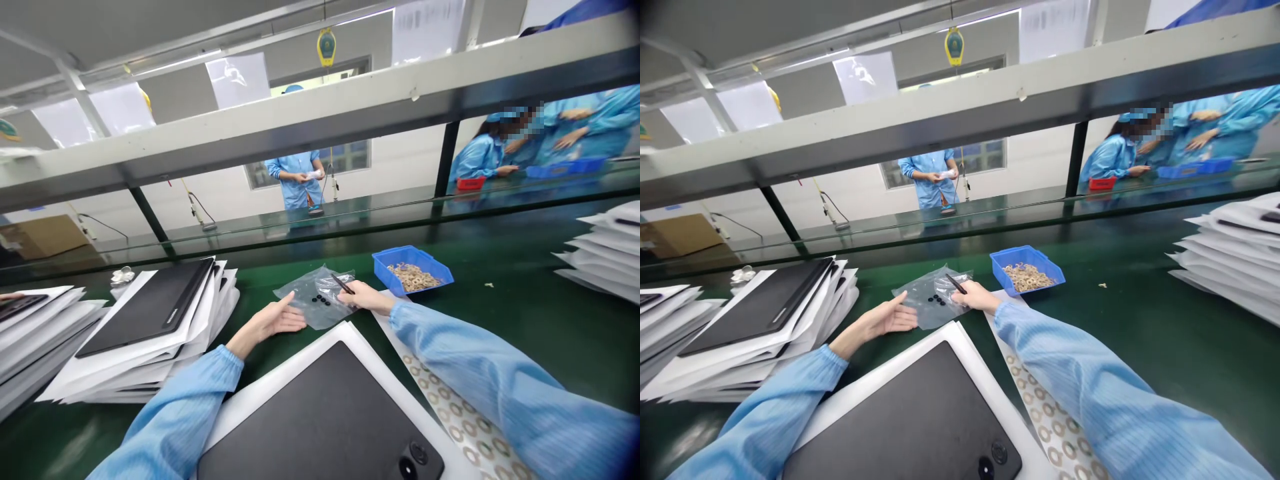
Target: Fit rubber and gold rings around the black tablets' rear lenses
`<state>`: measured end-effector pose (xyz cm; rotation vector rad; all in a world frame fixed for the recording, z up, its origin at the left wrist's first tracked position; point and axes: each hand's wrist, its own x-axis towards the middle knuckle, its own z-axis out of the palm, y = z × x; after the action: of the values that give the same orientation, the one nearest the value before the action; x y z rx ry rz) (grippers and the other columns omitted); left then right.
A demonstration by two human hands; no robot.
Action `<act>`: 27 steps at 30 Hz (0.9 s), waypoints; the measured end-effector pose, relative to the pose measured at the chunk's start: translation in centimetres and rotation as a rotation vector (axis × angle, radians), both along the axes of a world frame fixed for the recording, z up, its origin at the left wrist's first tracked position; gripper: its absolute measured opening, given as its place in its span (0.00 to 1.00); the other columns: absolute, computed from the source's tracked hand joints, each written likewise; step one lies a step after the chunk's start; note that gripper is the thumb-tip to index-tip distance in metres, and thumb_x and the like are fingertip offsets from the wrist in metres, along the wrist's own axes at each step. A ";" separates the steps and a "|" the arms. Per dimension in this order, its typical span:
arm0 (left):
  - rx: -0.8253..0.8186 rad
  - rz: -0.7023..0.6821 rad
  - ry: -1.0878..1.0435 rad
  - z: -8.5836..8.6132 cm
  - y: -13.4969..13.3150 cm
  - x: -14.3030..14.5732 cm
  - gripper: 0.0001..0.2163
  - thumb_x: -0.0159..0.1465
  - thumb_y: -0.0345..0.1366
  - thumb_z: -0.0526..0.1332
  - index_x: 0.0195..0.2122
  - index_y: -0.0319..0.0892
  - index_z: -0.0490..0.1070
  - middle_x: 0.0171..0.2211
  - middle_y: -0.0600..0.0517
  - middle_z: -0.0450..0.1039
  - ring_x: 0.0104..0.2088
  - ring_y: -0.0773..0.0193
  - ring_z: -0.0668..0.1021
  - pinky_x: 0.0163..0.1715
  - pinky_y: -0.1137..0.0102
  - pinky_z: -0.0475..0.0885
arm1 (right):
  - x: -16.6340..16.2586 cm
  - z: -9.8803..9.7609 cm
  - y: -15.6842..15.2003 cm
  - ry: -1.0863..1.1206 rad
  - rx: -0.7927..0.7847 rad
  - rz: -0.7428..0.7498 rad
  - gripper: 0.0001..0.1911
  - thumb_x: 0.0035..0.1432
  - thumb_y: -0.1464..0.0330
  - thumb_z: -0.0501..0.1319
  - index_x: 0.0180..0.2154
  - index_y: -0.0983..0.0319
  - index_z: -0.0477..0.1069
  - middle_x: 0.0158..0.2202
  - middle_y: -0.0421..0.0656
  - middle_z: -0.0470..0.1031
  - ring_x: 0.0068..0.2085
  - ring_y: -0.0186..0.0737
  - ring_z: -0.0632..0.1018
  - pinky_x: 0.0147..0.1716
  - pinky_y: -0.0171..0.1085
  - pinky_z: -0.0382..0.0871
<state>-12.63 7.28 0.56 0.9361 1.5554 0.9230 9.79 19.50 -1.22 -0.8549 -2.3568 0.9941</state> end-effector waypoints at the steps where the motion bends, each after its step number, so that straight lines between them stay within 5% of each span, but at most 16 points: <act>1: 0.041 0.032 -0.067 -0.3 0.5 0.4 0.24 0.65 0.52 0.53 0.40 0.32 0.72 0.38 0.42 0.76 0.36 0.61 0.79 0.37 0.68 0.75 | 0.1 0.0 0.0 0.002 -0.011 0.020 0.10 0.58 0.66 0.58 0.27 0.66 0.67 0.21 0.37 0.66 0.22 0.28 0.68 0.22 0.30 0.63; 7: 0.126 0.145 -0.229 -1.4 4.3 2.3 0.12 0.65 0.37 0.57 0.45 0.35 0.68 0.42 0.47 0.71 0.38 0.64 0.76 0.36 0.66 0.74 | 0.2 1.8 0.8 -0.065 0.027 0.105 0.10 0.50 0.66 0.64 0.24 0.66 0.68 0.19 0.35 0.66 0.20 0.27 0.66 0.20 0.29 0.60; 11: 0.130 0.152 -0.236 -1.4 5.1 2.9 0.12 0.65 0.36 0.58 0.45 0.34 0.68 0.42 0.46 0.71 0.38 0.63 0.76 0.36 0.66 0.74 | -1.1 2.8 1.3 0.015 0.195 -0.033 0.11 0.54 0.65 0.62 0.26 0.66 0.68 0.22 0.37 0.67 0.25 0.30 0.69 0.26 0.32 0.63; 14: 0.157 0.169 -0.223 -1.6 5.0 3.2 0.12 0.65 0.36 0.58 0.46 0.35 0.67 0.42 0.46 0.70 0.38 0.63 0.76 0.37 0.65 0.74 | -2.8 1.8 0.8 0.116 0.316 -0.135 0.11 0.61 0.66 0.55 0.30 0.66 0.68 0.28 0.39 0.69 0.30 0.33 0.70 0.33 0.36 0.64; 20: 0.173 0.177 -0.139 -1.6 4.6 4.1 0.11 0.65 0.36 0.58 0.45 0.35 0.68 0.41 0.46 0.71 0.38 0.63 0.76 0.37 0.65 0.74 | -4.6 -1.2 0.0 0.166 0.412 -0.070 0.10 0.59 0.68 0.58 0.27 0.65 0.69 0.27 0.39 0.70 0.32 0.34 0.71 0.36 0.36 0.64; 27: 0.150 0.180 -0.042 -1.2 4.6 5.0 0.11 0.65 0.37 0.58 0.45 0.35 0.68 0.41 0.47 0.71 0.36 0.64 0.76 0.35 0.66 0.74 | -4.7 -1.6 0.5 0.153 0.436 -0.060 0.12 0.60 0.66 0.58 0.27 0.66 0.70 0.26 0.39 0.71 0.31 0.34 0.73 0.35 0.37 0.66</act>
<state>-7.59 11.93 -0.65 0.8850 1.5702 1.1926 5.13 19.97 -2.78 -0.6486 -2.2754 0.4718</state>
